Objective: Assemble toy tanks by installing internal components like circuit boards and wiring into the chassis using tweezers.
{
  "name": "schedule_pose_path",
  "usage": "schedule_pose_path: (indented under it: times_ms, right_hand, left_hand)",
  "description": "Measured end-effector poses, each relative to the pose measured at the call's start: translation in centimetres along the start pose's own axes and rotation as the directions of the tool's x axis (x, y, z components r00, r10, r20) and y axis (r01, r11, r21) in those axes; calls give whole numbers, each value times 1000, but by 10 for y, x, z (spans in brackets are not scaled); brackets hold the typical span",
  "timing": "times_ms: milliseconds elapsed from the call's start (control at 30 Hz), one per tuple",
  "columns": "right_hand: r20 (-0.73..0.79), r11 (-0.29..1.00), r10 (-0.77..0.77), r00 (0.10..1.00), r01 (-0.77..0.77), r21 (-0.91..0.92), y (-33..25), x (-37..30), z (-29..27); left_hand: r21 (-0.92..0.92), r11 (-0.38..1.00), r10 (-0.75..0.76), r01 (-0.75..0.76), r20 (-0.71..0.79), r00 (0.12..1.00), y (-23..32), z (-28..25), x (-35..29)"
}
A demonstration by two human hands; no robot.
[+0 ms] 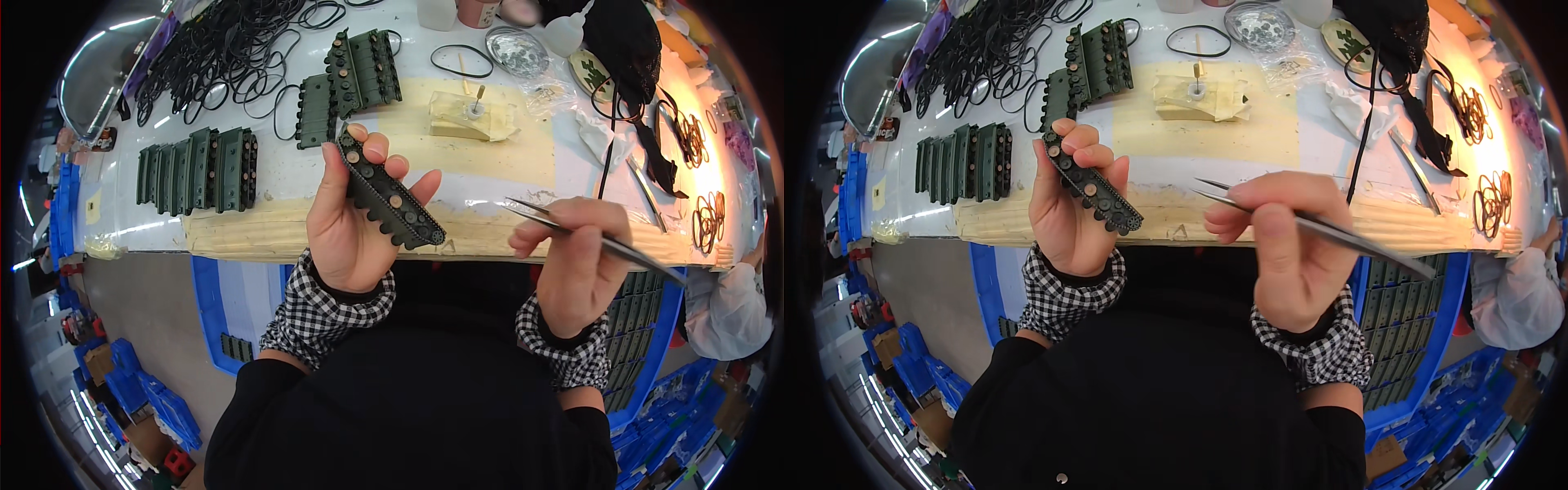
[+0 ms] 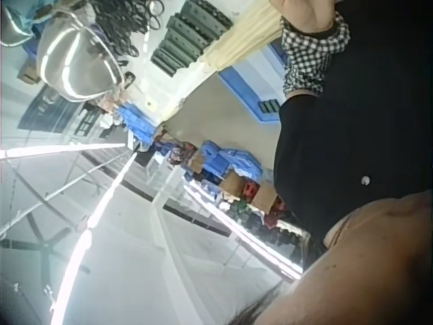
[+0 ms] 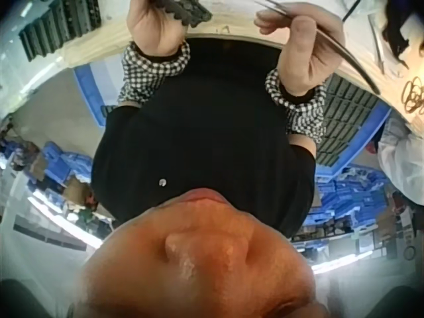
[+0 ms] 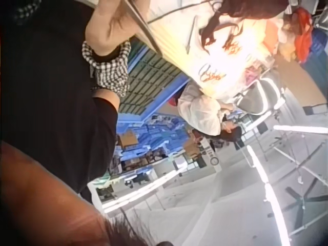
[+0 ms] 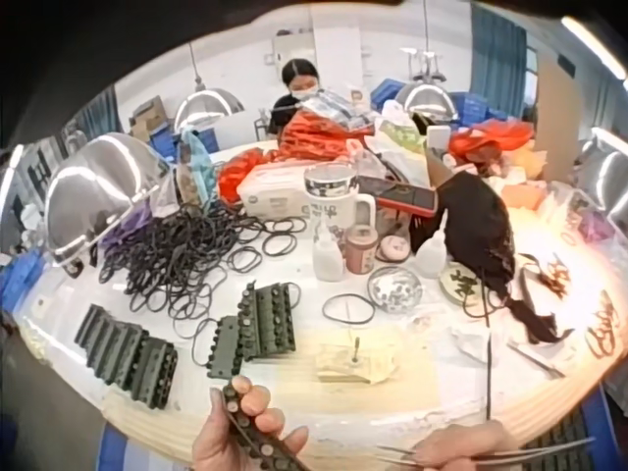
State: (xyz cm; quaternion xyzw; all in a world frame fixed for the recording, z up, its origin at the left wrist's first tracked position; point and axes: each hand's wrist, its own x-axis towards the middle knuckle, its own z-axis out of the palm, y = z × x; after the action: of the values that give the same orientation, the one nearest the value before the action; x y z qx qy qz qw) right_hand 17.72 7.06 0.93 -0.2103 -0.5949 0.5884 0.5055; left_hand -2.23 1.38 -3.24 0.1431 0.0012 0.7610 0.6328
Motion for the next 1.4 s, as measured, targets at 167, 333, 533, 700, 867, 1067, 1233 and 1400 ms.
schedule_pose_path:
  times_ms: [167, 333, 533, 700, 867, 1067, 1233, 1400]
  right_hand:
    - [329, 886, -232, 915, 338, -316, 14, 2, 11]
    - [444, 740, -301, 844, 501, -449, 22, 0, 17]
    - [454, 693, -315, 833, 529, -489, 21, -6, 21]
    - [223, 935, -217, 950, 268, -233, 32, -12, 15]
    - [329, 509, -395, 858, 503, -698, 28, 4, 6]
    - [384, 515, -395, 835, 547, -660, 23, 2, 19]
    - [252, 630, -364, 897, 436, -642, 24, 17, 22]
    - [183, 677, -321, 929, 360, -642, 19, 27, 19]
  left_hand:
    - [33, 999, 35, -35, 13, 999, 0, 1, 3]
    - [27, 999, 41, -40, -33, 999, 1, 1, 1]
    - [-34, 999, 17, -20, -101, 995, -2, 1, 1]
    - [-218, 975, -100, 37, -288, 952, -10, 7, 4]
    - [-245, 969, -52, 16, -143, 988, -1, 3, 4]
    - [-220, 975, -63, 16, -211, 975, -5, 4, 2]
    - [270, 955, 41, 120, -523, 851, -16, 43, 2]
    - [378, 842, -198, 385, -446, 873, -4, 33, -7]
